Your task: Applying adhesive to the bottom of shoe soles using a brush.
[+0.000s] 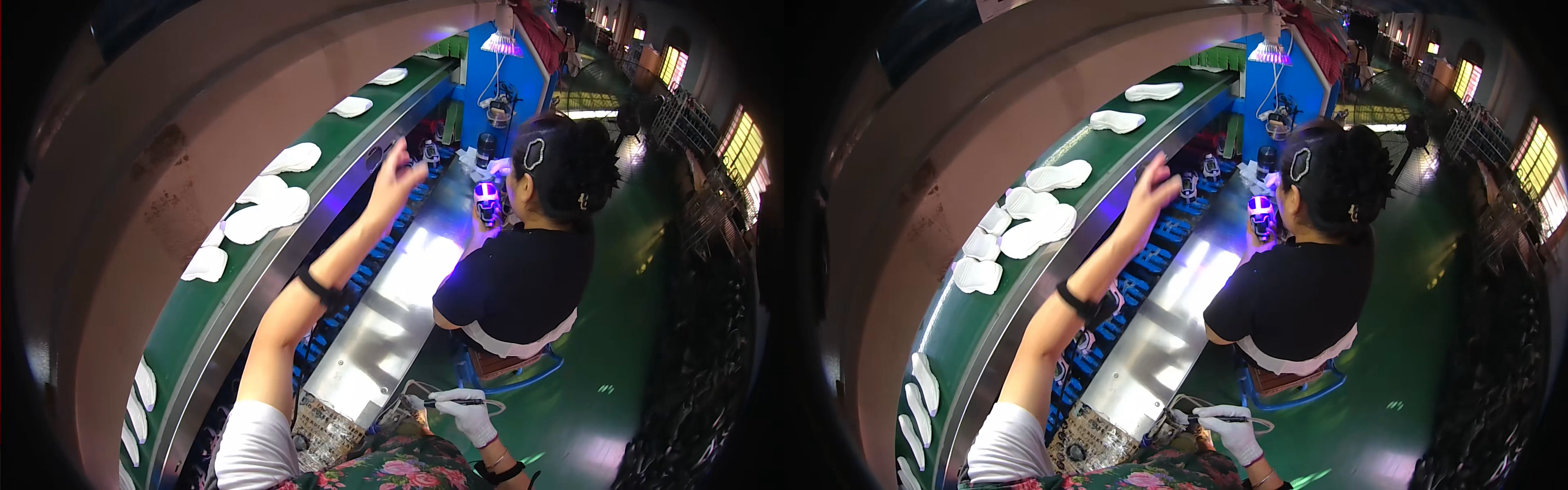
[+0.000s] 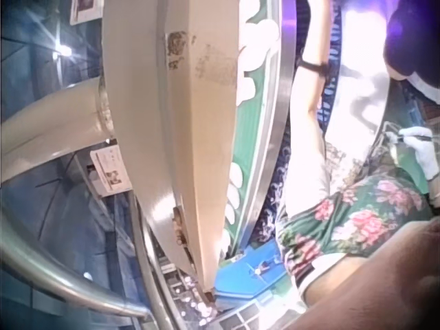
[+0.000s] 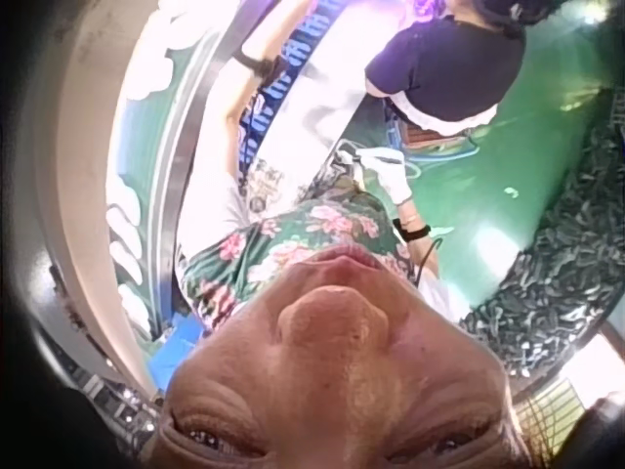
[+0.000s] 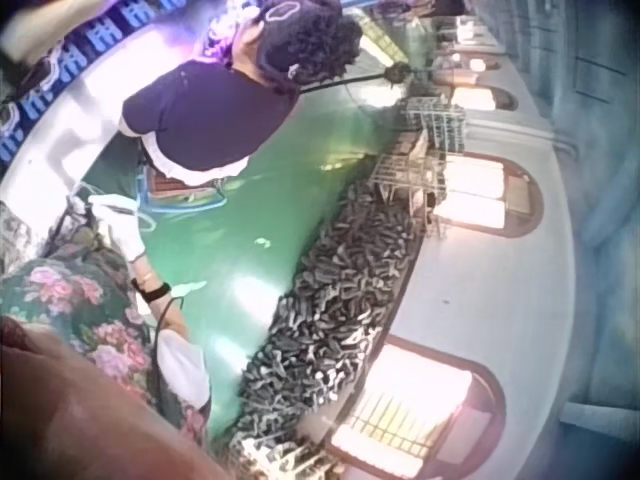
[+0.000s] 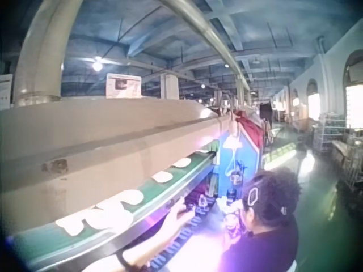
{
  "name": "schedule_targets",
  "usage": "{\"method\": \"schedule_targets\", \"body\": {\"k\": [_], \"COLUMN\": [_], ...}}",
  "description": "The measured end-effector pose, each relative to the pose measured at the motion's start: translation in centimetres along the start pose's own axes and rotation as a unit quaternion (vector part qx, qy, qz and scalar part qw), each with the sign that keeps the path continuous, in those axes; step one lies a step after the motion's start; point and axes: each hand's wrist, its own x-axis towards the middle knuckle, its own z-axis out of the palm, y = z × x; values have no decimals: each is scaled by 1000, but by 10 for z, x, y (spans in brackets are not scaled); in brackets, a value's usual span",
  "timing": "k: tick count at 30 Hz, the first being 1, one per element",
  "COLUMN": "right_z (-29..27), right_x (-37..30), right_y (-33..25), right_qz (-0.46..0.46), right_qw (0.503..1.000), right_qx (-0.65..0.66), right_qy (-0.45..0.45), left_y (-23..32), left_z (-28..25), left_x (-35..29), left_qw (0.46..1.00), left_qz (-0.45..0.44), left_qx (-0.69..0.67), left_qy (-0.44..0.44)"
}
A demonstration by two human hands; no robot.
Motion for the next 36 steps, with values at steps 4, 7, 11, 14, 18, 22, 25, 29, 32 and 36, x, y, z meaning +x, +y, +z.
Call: {"method": "schedule_targets", "body": {"k": [4, 7, 11, 14, 18, 22, 25, 29, 32, 36], "right_z": [9, 18, 42, 61, 79, 100, 108, 129, 141, 164], "right_x": [15, 22, 22, 18, 6, -6, -11, -18, -24, -30], "right_y": [10, 9, 9, 21, 40, 43, 50, 51, 48, 45], "right_qz": [34, 30, 60, 56, 68, 81, 96, 125, 128, 161], "right_qw": [998, 996, 987, 981, 976, 971, 967, 962, 964, 955], "right_qx": [11, 15, 17, 27, 6, 3, 8, 49, 69, 125], "right_qy": [-53, -81, -148, -184, -208, -226, -234, -238, -222, -214], "left_y": [36, 44, 58, 73, 93, 110, 126, 140, 147, 122], "left_z": [-61, -118, -191, -187, -192, -221, -248, -257, -237, -259], "left_x": [-97, -111, -125, -146, -200, -261, -311, -392, -437, -551], "left_qw": [935, 746, 709, 736, 828, 974, 970, 940, 918, 909], "left_qz": [79, 185, 50, 79, 65, 48, 109, 137, 156, 65], "left_qx": [347, 616, 688, 660, 527, 65, -116, -4, 9, -182], "left_qy": [12, 172, 148, 131, 179, 212, 183, 313, 364, 370]}}
